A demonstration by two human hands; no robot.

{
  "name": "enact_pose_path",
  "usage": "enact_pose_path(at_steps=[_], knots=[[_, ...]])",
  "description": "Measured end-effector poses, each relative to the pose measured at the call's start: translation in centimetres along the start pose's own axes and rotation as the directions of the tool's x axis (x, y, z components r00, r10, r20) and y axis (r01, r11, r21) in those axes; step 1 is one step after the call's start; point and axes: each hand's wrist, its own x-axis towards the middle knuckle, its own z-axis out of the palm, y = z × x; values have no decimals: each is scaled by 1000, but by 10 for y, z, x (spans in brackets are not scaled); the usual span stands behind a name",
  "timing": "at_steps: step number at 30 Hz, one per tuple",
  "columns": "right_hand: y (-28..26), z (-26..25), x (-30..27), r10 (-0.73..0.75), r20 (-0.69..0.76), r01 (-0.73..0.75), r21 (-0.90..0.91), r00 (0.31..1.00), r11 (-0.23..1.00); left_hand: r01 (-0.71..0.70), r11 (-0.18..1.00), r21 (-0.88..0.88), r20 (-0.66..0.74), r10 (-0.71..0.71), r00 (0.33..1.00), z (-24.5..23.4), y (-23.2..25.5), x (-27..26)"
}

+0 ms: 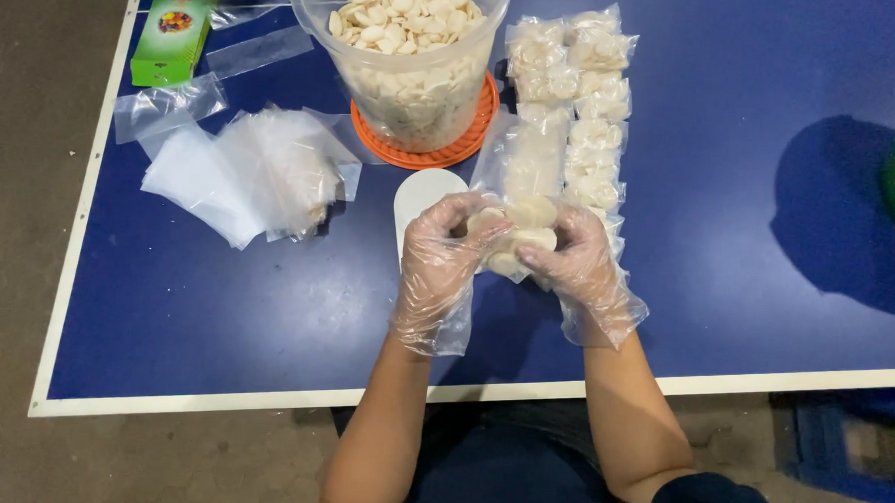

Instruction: Weighing small portions of food on a digital scale and placing them into individual plastic bags for packaging.

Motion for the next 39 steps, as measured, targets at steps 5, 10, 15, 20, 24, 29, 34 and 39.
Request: enact_pose_path(at_steps=[5,10,15,20,24,29,34,39], knots=[[19,2,-7,37,-106,-38,-12,994,999,-24,994,-102,-140,9,990,-1,-27,1],[-11,34,-7,26,-108,-39,-116,994,992,-65,995,-81,-147,52,988,0,-5,-4],[-43,56,0,-75,-134,47,-203,988,978,-92,996,6,-77,92,993,2,11,-6],[-39,63,-1,-109,-178,86,-131,978,988,-143,987,74,-55,147,988,4,26,-6],[-34,64,-1,-27,-232,-9,-153,972,988,-180,976,122,-66,189,980,4,21,-7],[-40,64,0,-68,-207,21,-219,976,975,-150,987,50,-188,157,970,8,4,-10],[-40,59,-2,-22,-180,-20,-224,983,974,-160,969,189,-275,209,938,2,-54,-9],[-40,56,-3,-26,-103,0,-246,994,969,-166,969,185,-301,217,929,11,-12,-11]])
